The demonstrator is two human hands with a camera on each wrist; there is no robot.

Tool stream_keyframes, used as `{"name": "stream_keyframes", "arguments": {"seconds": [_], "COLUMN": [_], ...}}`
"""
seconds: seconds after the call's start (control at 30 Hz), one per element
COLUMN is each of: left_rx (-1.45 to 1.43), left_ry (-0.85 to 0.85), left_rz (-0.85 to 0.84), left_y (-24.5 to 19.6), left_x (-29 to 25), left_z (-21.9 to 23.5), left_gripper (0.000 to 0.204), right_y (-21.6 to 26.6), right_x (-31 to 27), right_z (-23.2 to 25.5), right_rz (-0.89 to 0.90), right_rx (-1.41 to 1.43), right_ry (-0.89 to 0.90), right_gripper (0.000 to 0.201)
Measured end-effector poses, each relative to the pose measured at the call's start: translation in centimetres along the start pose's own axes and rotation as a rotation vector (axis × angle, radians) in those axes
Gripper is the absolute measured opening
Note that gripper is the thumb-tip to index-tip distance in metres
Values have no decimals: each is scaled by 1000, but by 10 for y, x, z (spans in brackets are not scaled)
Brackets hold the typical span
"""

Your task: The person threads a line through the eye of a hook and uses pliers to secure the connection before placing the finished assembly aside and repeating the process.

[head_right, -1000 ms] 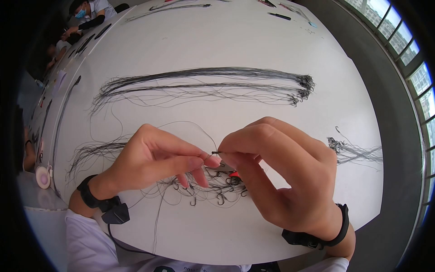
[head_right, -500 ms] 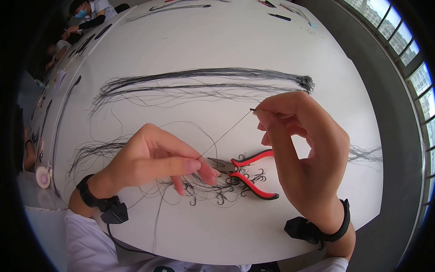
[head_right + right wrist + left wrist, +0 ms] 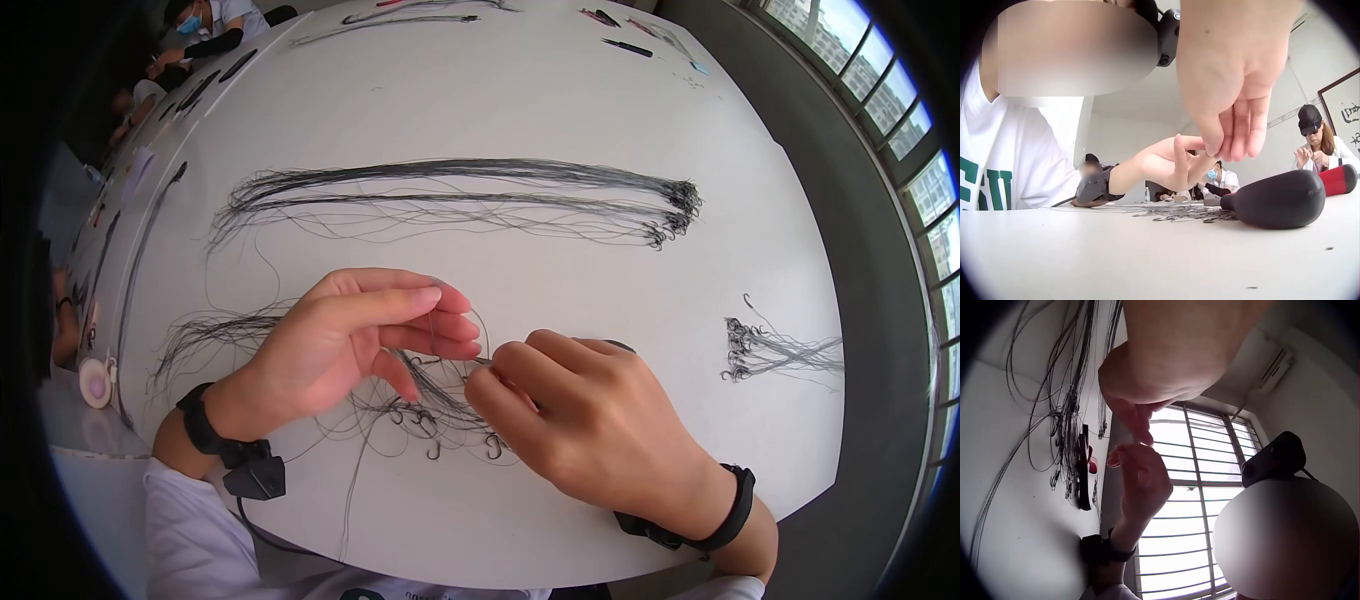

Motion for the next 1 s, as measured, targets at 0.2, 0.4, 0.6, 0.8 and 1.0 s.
{"name": "stream_keyframes", "arguments": {"seconds": [0.2, 0.4, 0.6, 0.8, 1.0], "left_rx": [259, 47, -124, -140, 8], "left_ry": [22, -140, -312, -307, -221], "left_rz": [22, -114, -180, -162, -92], "left_y": [1, -4, -13, -12, -8], "left_x": [2, 2, 0, 3, 6], "left_z": [8, 12, 31, 38, 31], "left_gripper": [28, 28, 22, 20, 28], "right_y": [-15, -10, 9, 11, -12], "right_x": [4, 3, 1, -5, 0], "right_z": [28, 40, 29, 21, 38], "right_rz": [-151, -207, -120, -184, -404], "right_rx": [-4, 52, 174, 419, 386], "right_ry": [-322, -369, -2, 354, 124], "right_gripper": [17, 15, 20, 14, 11]}}
Point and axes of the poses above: each hand's wrist, its own x-axis towards the middle knuckle, its own z-axis out of the back of the hand, y = z × x, the point moved 5 cm from there along x, towards the middle knuckle, and after that the axes turned 8 degrees about x, right-handed, at the moved point
